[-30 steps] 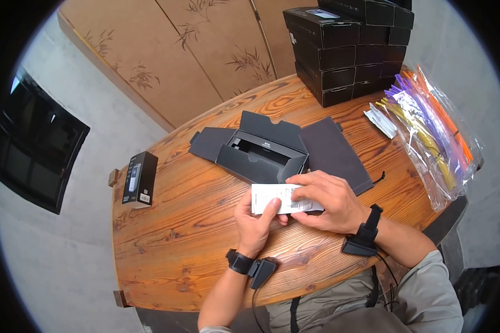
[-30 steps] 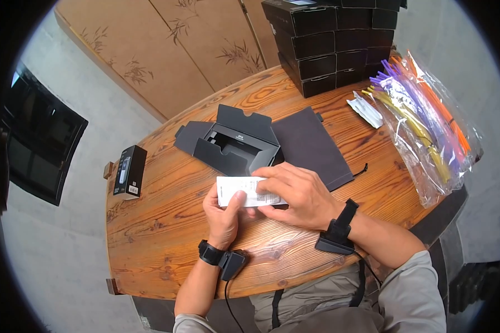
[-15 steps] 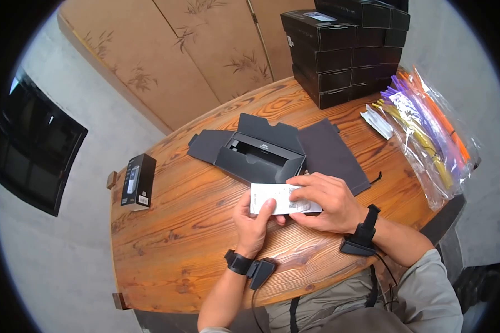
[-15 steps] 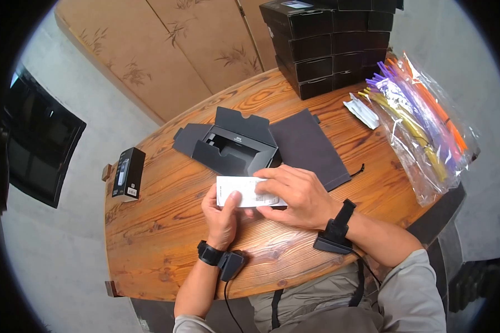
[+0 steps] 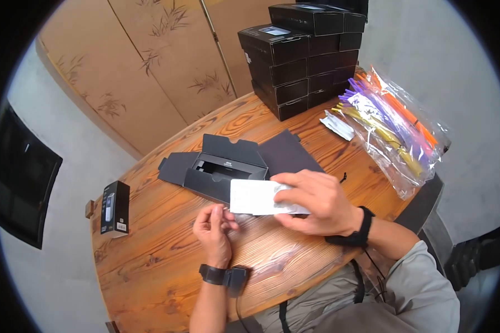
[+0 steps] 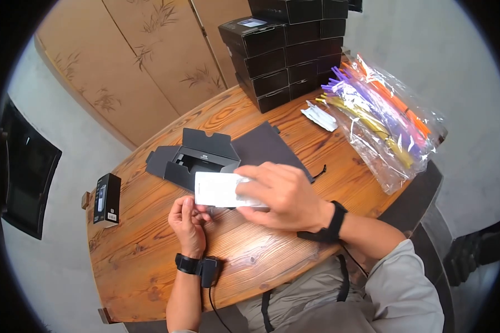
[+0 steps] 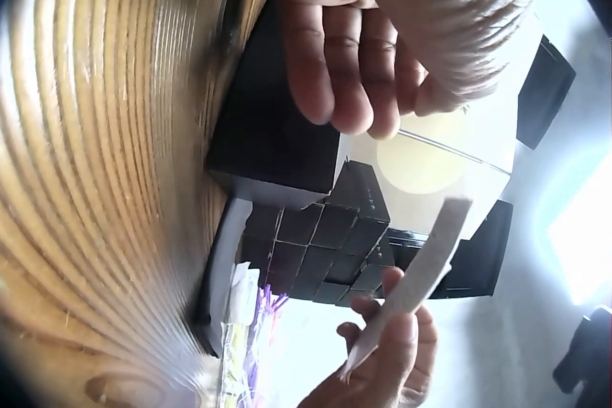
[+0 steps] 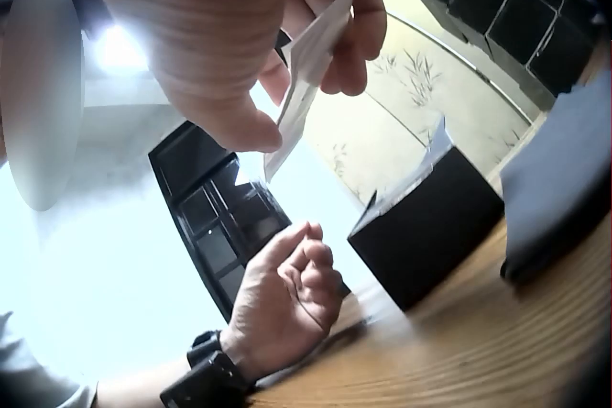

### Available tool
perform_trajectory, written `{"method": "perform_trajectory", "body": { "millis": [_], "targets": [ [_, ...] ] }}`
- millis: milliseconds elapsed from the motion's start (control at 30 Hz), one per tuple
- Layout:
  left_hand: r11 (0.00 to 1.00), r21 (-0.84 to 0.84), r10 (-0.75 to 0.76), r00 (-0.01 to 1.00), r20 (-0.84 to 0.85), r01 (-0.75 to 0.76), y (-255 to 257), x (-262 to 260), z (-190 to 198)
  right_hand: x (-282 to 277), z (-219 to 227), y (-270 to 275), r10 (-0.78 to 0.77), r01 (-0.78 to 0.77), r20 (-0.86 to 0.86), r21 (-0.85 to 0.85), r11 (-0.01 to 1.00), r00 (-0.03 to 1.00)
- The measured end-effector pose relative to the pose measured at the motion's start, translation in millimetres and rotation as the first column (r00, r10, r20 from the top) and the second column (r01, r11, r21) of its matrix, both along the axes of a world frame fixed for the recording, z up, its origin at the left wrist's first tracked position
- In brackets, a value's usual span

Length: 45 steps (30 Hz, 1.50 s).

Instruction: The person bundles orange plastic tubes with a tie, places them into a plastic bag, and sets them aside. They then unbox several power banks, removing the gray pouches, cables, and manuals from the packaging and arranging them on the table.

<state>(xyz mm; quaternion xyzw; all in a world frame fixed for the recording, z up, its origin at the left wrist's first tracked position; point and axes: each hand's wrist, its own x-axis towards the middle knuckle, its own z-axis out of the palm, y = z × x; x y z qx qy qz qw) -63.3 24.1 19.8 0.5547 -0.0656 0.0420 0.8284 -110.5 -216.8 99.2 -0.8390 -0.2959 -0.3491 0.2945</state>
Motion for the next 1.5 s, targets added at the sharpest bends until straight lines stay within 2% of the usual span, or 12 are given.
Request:
{"method": "perform_trajectory", "body": {
  "millis": [100,167,233,333,433,667,867,967,1067,1167,1367,1500],
  "targets": [
    [0.997,0.060,0.047,0.999,-0.004,-0.046,1,3,-1,-11,10,-28,-0.119,0.120,0.044,-0.002,0.993,0.992],
    [0.995,0.067,0.073,0.996,-0.041,-0.070,0,4,1,-21,11,-49,-0.313,0.313,0.011,0.018,0.950,0.950],
    [0.993,0.079,0.093,0.994,-0.064,-0.087,0,4,2,-32,7,-72,-0.503,0.501,-0.099,-0.042,0.864,0.859],
    [0.991,0.087,0.109,0.991,-0.084,-0.102,1,6,1,-47,-9,-99,-0.674,0.646,-0.166,-0.196,0.738,0.719],
    [0.992,0.062,0.110,0.992,-0.069,-0.106,2,7,1,-58,-26,-112,-0.752,0.672,-0.298,-0.338,0.659,0.588],
    [0.990,0.034,0.140,0.986,-0.090,-0.137,8,10,1,-63,-35,-116,-0.758,0.620,-0.299,-0.441,0.648,0.580],
    [0.990,0.037,0.140,0.987,-0.082,-0.137,10,11,0,-60,-25,-112,-0.728,0.523,-0.299,-0.535,0.664,0.617],
    [0.988,0.055,0.150,0.984,-0.095,-0.145,9,11,2,-57,-3,-88,-0.706,0.540,-0.329,-0.470,0.698,0.627],
    [0.985,0.050,0.169,0.982,-0.090,-0.165,10,11,1,-42,14,-58,-0.469,0.411,-0.453,-0.228,0.883,0.758],
    [0.975,0.077,0.215,0.975,-0.048,-0.211,11,12,0,-14,17,-30,-0.080,0.236,-0.647,0.158,0.959,0.758],
    [0.929,0.089,0.358,0.933,0.029,-0.359,16,19,-5,52,-20,5,-0.027,0.182,-0.523,0.247,0.952,0.852],
    [0.923,0.111,0.364,0.930,0.048,-0.367,19,24,-10,63,-31,18,0.042,0.154,-0.592,0.277,0.948,0.805]
  ]
}}
